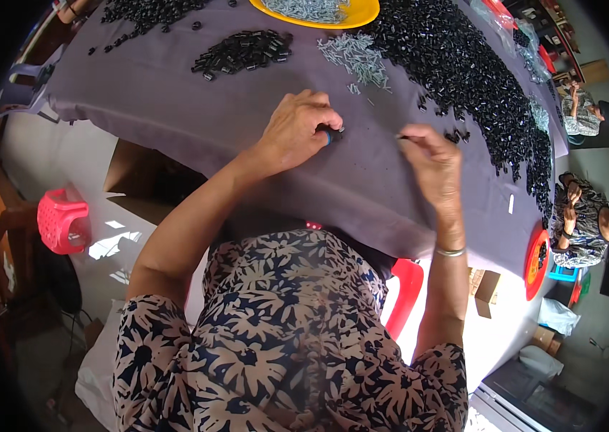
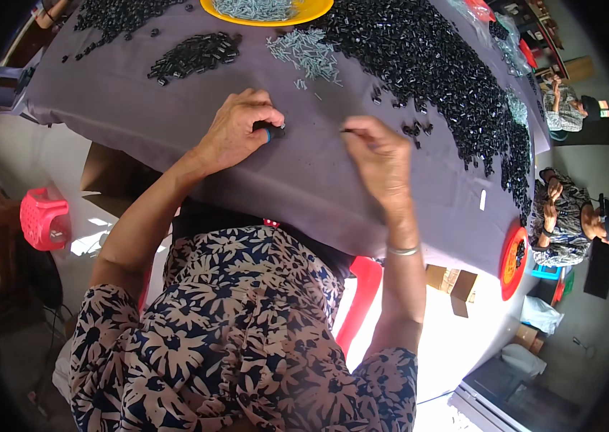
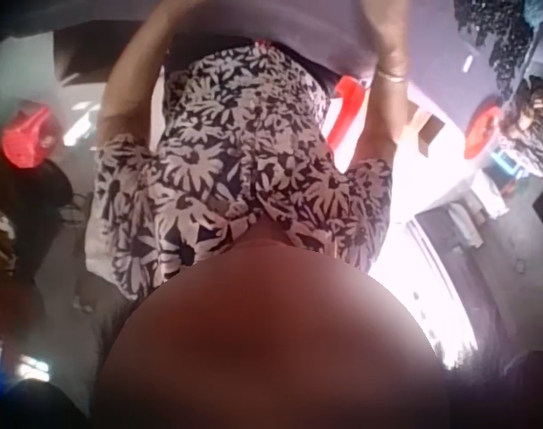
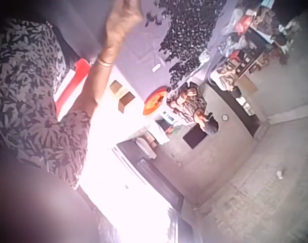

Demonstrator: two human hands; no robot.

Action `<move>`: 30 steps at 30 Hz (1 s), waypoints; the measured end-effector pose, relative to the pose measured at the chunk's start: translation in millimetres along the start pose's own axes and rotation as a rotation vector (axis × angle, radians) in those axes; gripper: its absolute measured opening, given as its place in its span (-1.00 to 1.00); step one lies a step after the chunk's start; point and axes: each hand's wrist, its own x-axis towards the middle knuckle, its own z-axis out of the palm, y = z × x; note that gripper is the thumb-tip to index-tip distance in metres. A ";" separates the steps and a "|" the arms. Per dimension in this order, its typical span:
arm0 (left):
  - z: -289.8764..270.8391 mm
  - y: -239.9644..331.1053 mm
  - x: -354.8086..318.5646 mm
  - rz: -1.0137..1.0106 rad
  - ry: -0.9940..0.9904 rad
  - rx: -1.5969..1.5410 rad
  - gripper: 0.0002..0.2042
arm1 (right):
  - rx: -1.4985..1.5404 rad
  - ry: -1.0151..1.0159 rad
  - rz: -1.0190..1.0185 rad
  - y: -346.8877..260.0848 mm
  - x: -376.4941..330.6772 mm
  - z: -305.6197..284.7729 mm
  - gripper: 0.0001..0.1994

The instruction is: Sorting small black plastic components and separating them on a table.

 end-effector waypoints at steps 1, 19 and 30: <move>0.2 0.4 -0.3 -0.009 -0.005 -0.001 -0.78 | 0.068 -0.021 -0.031 -2.3 1.6 16.5 -0.84; 1.6 3.2 -0.5 -0.017 -0.005 -0.002 -0.80 | -0.036 -0.002 -0.286 -13.8 14.5 70.9 -0.87; 5.0 4.2 0.3 -0.001 0.016 0.034 -0.83 | -0.163 0.038 -0.394 -16.3 13.4 72.2 -0.83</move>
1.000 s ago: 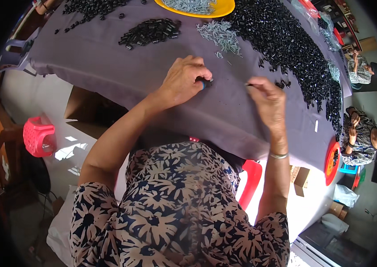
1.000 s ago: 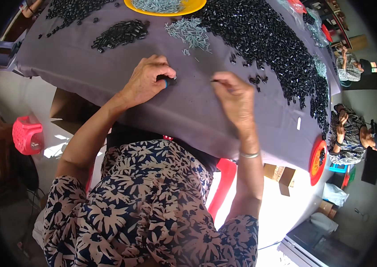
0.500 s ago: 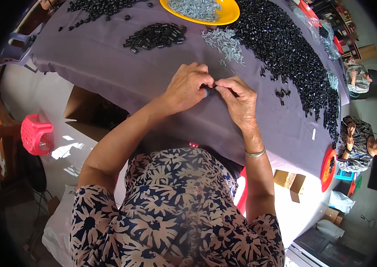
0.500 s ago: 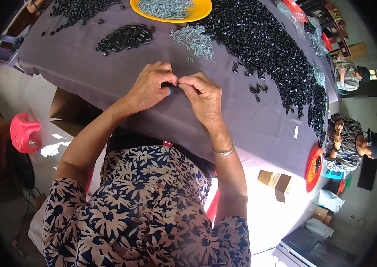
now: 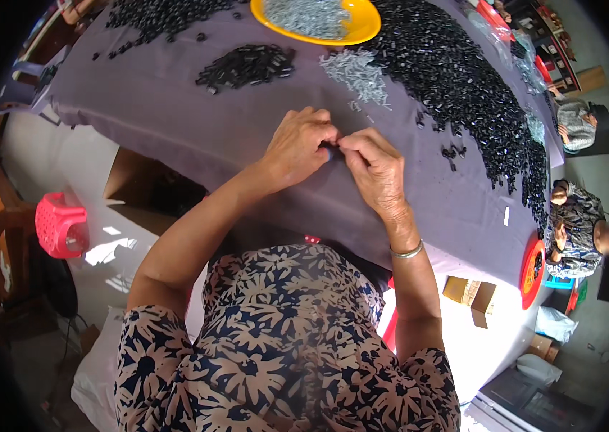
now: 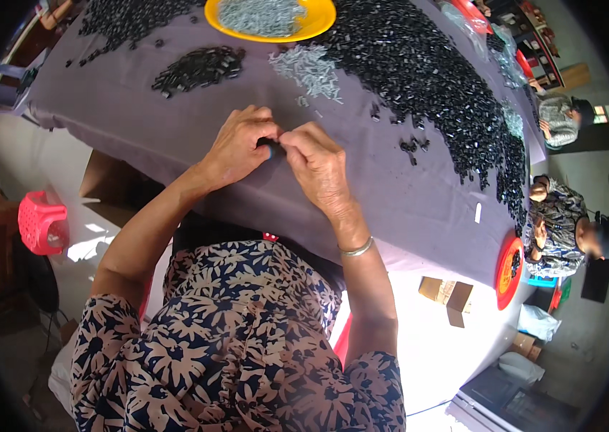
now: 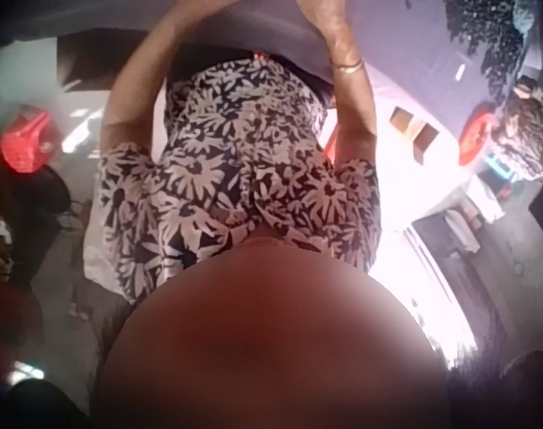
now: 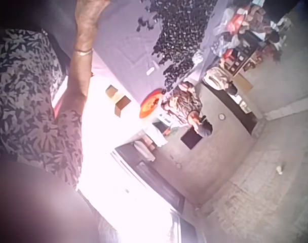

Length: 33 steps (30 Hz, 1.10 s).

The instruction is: Sorting small black plastic components and separating them on a table.

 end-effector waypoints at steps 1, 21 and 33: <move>0.3 0.7 1.4 0.016 0.009 0.004 -0.80 | 0.042 0.012 -0.028 1.9 0.3 2.0 -0.82; -22.9 -5.3 -0.1 -0.156 -0.137 -0.391 -0.47 | 0.100 0.030 -0.082 10.4 -9.1 9.3 -0.81; -19.4 -15.8 28.3 -0.224 -0.354 -0.327 -0.81 | 0.182 -0.016 0.048 16.0 -3.5 6.0 -0.80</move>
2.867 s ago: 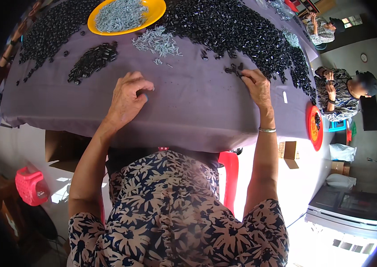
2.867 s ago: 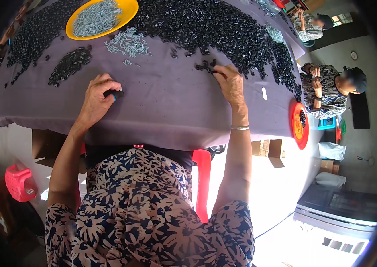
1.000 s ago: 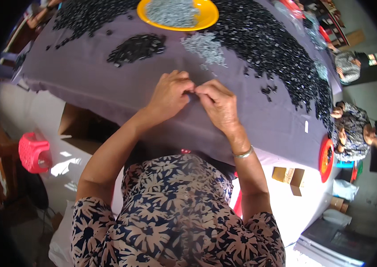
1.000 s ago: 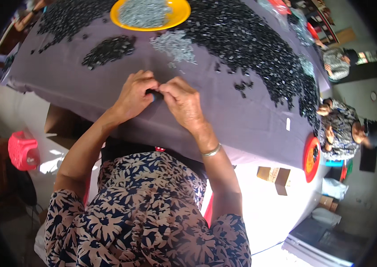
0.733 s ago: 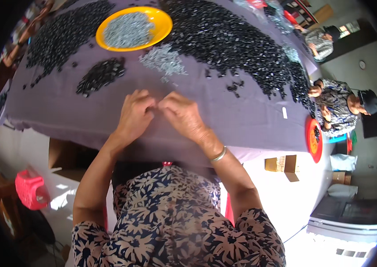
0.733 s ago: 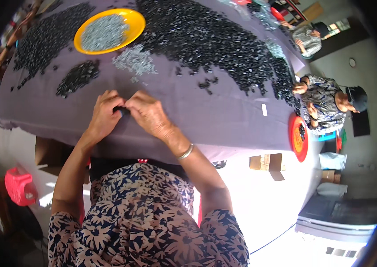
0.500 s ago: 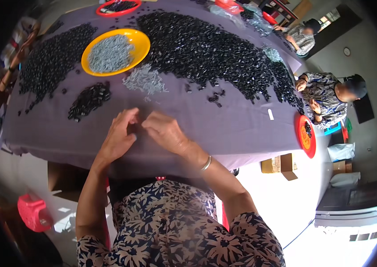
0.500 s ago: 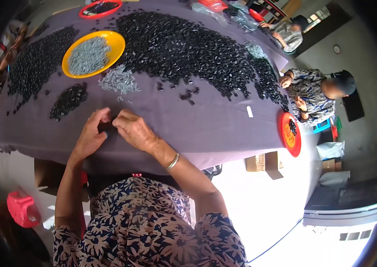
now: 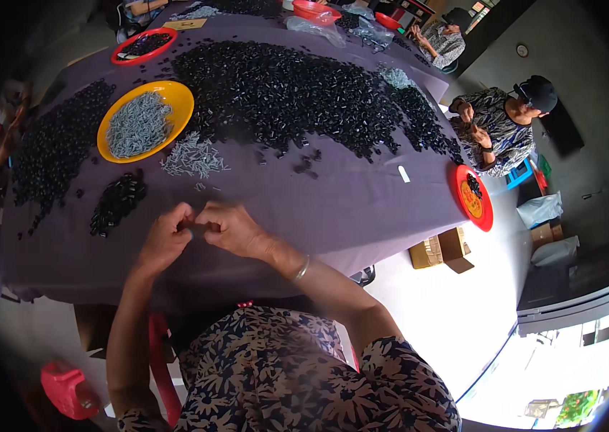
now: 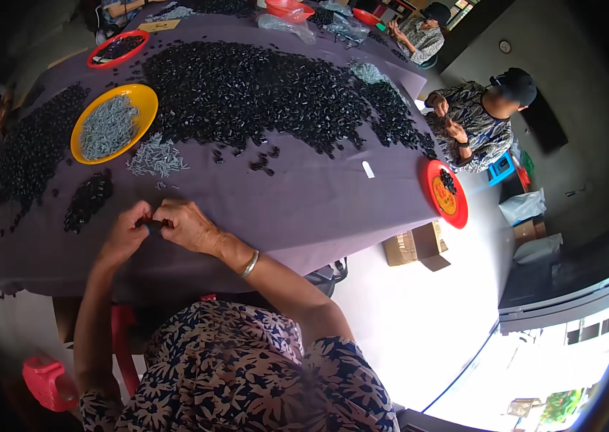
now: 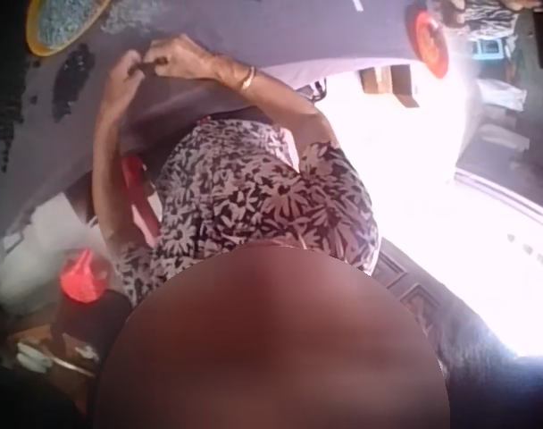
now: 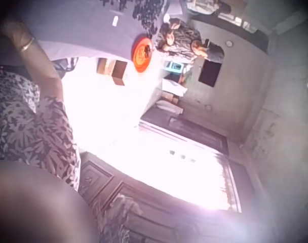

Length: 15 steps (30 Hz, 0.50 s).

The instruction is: Sorting small black plastic components and separating them on a table.

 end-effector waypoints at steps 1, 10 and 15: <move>-1.4 0.5 1.5 -0.006 -0.001 -0.002 -0.81 | 0.003 -0.003 0.005 -0.6 0.4 -0.4 -0.80; -14.9 7.4 18.8 -0.276 -0.281 -0.073 -0.75 | 0.017 -0.082 0.036 3.4 5.4 -1.3 -0.82; -11.1 -1.1 22.8 -0.257 -0.325 -0.147 -0.69 | -0.022 -0.077 -0.078 7.6 7.9 0.1 -0.83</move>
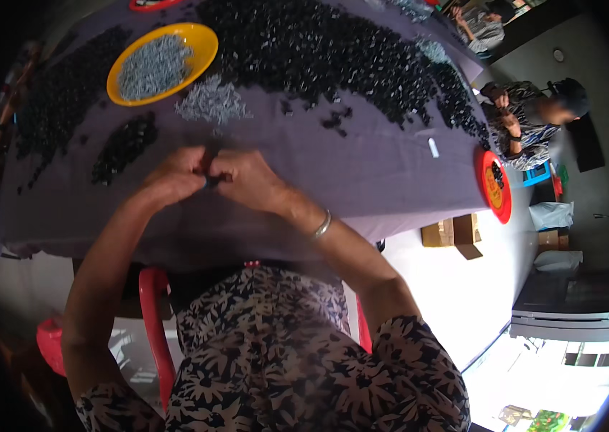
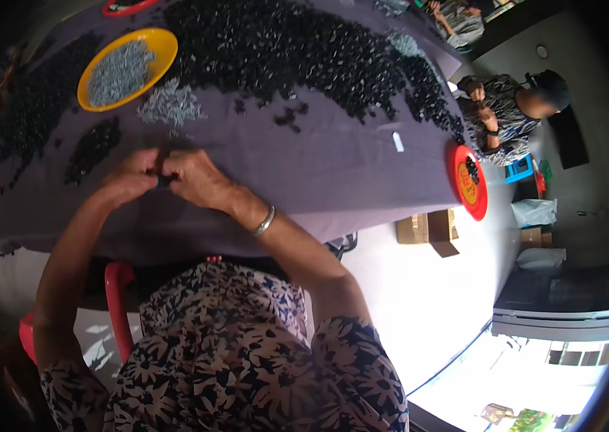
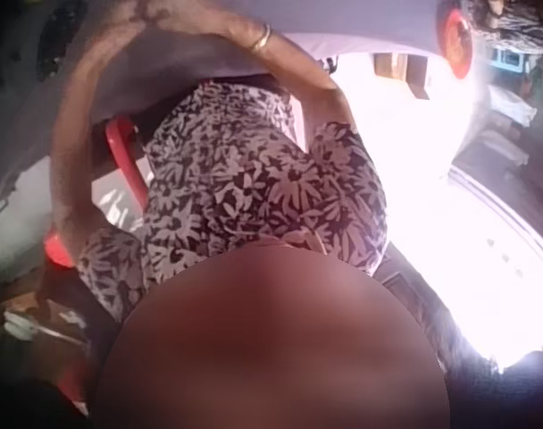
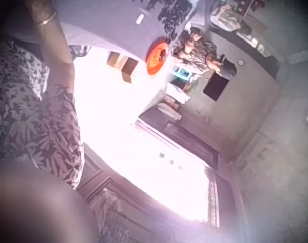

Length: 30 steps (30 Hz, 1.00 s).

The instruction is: Sorting small black plastic components and separating them on a table.

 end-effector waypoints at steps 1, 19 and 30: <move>0.4 3.6 -1.1 0.006 0.005 0.012 -0.70 | 0.013 -0.012 0.038 1.2 -0.2 -0.6 -0.82; 69.9 -8.9 -31.7 0.448 0.743 0.506 -0.60 | 0.028 0.131 0.316 -34.0 -25.3 -7.5 -0.80; -25.3 -30.0 -38.2 0.247 0.947 0.778 -0.62 | -0.427 0.259 0.337 6.5 -59.8 -111.6 -0.92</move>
